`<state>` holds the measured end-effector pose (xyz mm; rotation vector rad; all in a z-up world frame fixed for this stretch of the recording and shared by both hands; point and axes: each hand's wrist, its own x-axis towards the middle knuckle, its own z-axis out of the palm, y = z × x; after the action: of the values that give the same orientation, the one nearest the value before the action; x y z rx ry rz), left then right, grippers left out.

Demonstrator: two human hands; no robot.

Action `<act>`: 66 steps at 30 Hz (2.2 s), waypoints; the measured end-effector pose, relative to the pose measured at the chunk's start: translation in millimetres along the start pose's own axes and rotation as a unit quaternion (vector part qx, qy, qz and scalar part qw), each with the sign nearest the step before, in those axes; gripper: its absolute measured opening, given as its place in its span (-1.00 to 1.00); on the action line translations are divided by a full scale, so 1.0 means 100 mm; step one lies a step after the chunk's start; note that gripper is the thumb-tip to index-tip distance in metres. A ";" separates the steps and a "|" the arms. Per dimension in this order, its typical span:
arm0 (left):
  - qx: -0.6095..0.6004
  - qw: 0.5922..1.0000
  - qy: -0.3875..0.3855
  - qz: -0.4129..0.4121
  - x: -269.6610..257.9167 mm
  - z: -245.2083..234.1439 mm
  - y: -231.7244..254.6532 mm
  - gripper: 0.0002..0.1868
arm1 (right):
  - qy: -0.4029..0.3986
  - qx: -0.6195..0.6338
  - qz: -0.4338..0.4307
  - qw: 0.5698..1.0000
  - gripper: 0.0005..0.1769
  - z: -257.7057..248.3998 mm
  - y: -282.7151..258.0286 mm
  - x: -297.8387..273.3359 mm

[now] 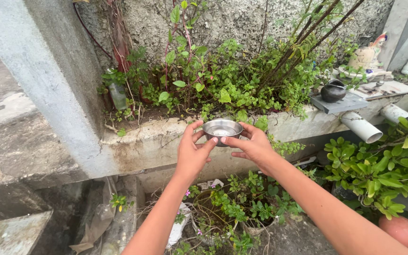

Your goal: The person washes a metal bowl by dipping it into a bucket of water and rubbing the inside surface by hand. They then pour water from the bowl over nearby plants.

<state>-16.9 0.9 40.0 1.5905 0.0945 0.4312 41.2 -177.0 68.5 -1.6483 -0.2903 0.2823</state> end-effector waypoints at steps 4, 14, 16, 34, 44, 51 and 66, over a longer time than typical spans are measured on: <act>-0.008 1.000 -0.002 0.007 -0.03 0.01 -0.01 -0.25 | 0.013 -0.004 0.012 1.000 0.15 0.03 0.02 -0.03; 0.008 1.000 0.005 0.001 -0.08 0.02 0.04 -0.27 | 0.012 0.018 0.009 1.000 0.17 0.02 0.01 -0.08; 0.009 1.000 0.007 0.002 -0.09 0.02 0.04 -0.27 | 0.016 0.020 0.009 1.000 0.17 0.03 0.02 -0.10; 0.043 0.999 -0.009 0.023 -0.10 0.03 0.03 -0.30 | 0.031 -0.013 -0.008 0.999 0.23 -0.04 0.07 -0.10; 0.037 0.998 -0.002 0.058 -0.09 0.05 -0.08 -0.31 | 0.029 -0.021 -0.012 0.999 0.18 -0.05 0.07 -0.16; 0.026 0.999 0.009 0.024 -0.13 0.07 0.05 -0.35 | 0.038 -0.009 -0.004 0.999 0.25 -0.05 0.09 -0.13; 0.093 0.993 0.057 0.055 -0.01 0.09 0.13 -0.41 | 0.059 -0.002 0.010 0.998 0.14 -0.05 0.07 0.06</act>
<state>-17.6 -9.2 52.8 1.7590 0.1376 0.6143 48.9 -180.2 62.4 -1.6660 -0.1846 0.1981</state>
